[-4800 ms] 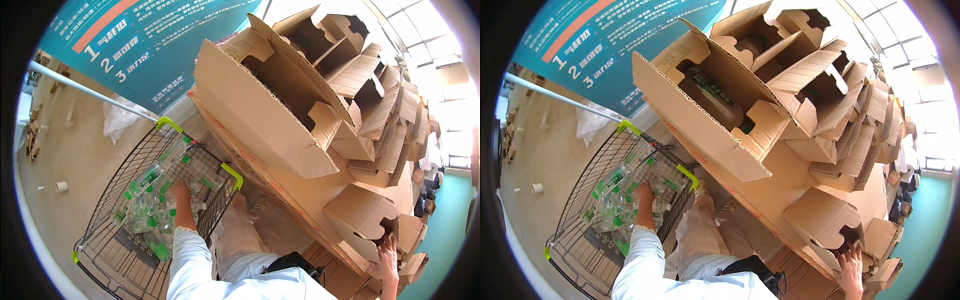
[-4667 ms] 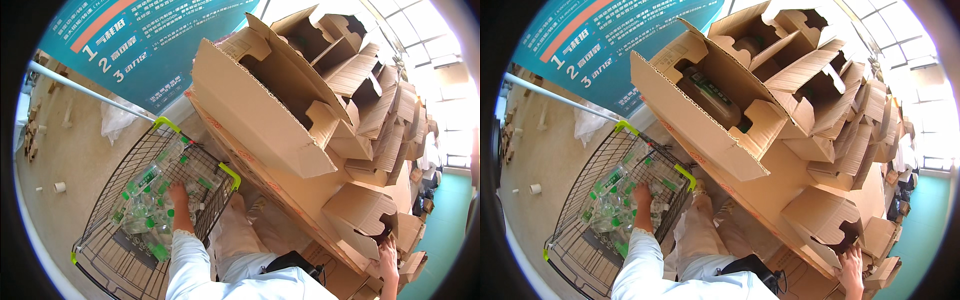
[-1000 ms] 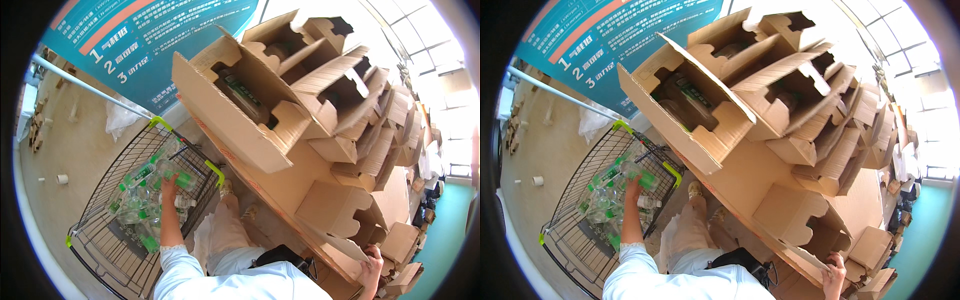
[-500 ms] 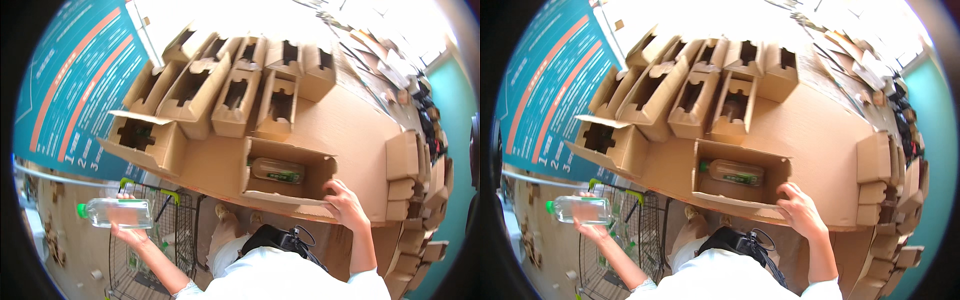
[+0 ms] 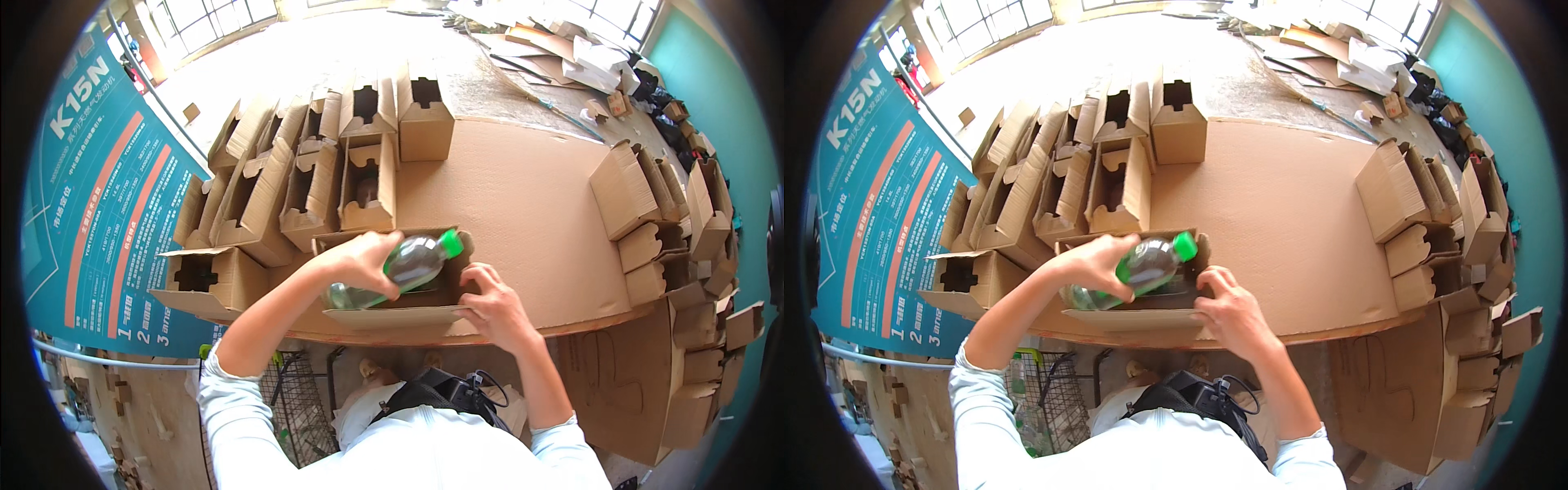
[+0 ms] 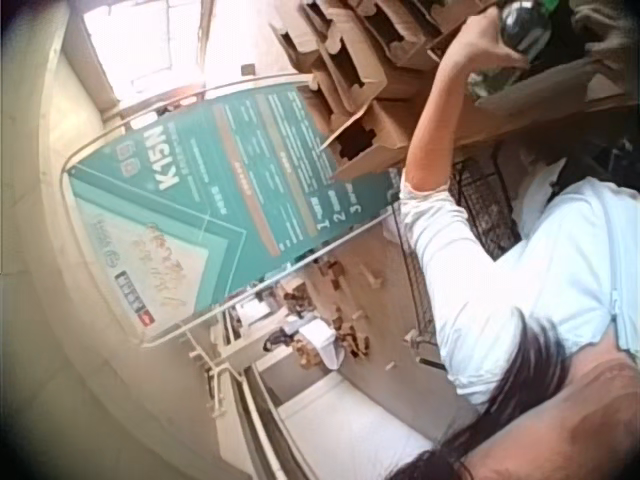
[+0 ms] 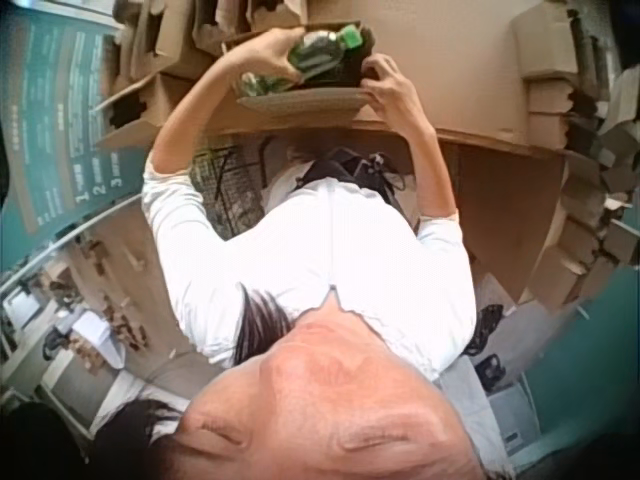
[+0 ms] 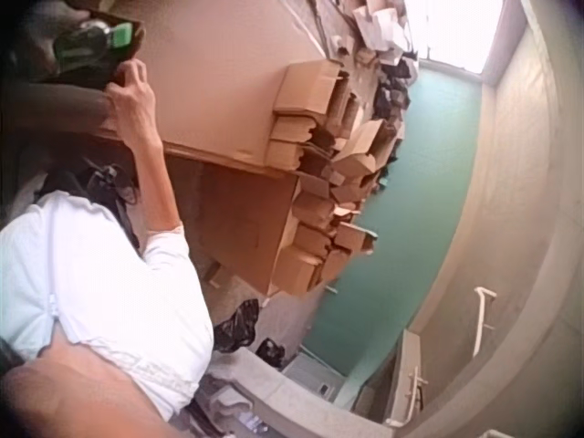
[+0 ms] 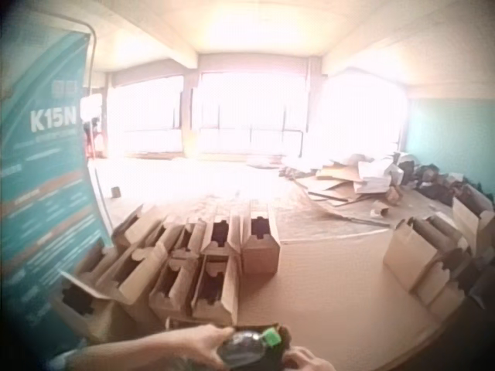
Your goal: The person retrieves plastic bottles from a shopping cart and inserts them into individual slots within cardboard boxes. They move boxes on the table to access empty compartments.
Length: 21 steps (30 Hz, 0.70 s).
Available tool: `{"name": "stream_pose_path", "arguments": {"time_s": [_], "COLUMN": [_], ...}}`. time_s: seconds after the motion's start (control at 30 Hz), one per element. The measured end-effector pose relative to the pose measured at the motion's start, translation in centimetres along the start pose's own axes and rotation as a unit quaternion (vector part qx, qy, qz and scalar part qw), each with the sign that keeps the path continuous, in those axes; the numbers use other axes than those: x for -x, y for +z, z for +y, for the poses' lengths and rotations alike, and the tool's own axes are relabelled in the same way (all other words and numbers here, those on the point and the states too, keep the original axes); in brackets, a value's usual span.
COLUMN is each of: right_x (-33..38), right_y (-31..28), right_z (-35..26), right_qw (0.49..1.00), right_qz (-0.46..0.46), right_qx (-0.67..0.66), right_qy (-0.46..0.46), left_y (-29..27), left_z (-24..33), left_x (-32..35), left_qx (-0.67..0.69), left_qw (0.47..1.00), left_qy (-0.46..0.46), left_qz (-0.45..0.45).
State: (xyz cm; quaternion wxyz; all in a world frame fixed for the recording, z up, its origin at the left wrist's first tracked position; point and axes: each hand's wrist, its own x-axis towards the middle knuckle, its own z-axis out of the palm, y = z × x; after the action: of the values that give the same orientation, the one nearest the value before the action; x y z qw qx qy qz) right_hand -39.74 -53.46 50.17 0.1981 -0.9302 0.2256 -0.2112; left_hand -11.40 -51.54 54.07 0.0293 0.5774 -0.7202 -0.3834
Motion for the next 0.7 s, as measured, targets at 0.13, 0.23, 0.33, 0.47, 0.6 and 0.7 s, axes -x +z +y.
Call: {"name": "stream_pose_path", "arguments": {"time_s": [0.13,0.23,0.33,0.47,0.6,0.7], "right_x": [-0.1,-0.1,0.0,0.0,0.0,-0.1], "right_y": [0.4,0.4,0.4,0.1,0.0,0.4], "right_z": [0.6,1.0,1.4,1.8,2.0,2.8], "right_qw": [0.999,0.995,0.994,0.991,0.987,0.990], "right_qz": [0.002,-0.014,-0.021,-0.039,-0.081,0.039], "right_qx": [-0.002,0.002,-0.017,-0.014,-0.003,-0.084], "right_qy": [-0.042,-0.095,-0.102,-0.124,-0.137,-0.102], "left_y": [5.5,9.5,11.3,10.5,8.2,4.6], "left_z": [-4.2,-6.7,-7.8,-5.1,-2.4,2.3], "left_x": [-6.0,-8.0,-7.9,-5.2,0.8,6.7], "left_qx": [-0.158,-0.155,-0.117,-0.100,0.029,0.085], "left_qw": [0.959,0.955,0.957,0.958,0.998,0.967], "left_qy": [-0.038,-0.026,-0.070,-0.110,-0.056,0.018], "left_qz": [-0.233,-0.250,-0.254,-0.245,-0.021,0.241]}}
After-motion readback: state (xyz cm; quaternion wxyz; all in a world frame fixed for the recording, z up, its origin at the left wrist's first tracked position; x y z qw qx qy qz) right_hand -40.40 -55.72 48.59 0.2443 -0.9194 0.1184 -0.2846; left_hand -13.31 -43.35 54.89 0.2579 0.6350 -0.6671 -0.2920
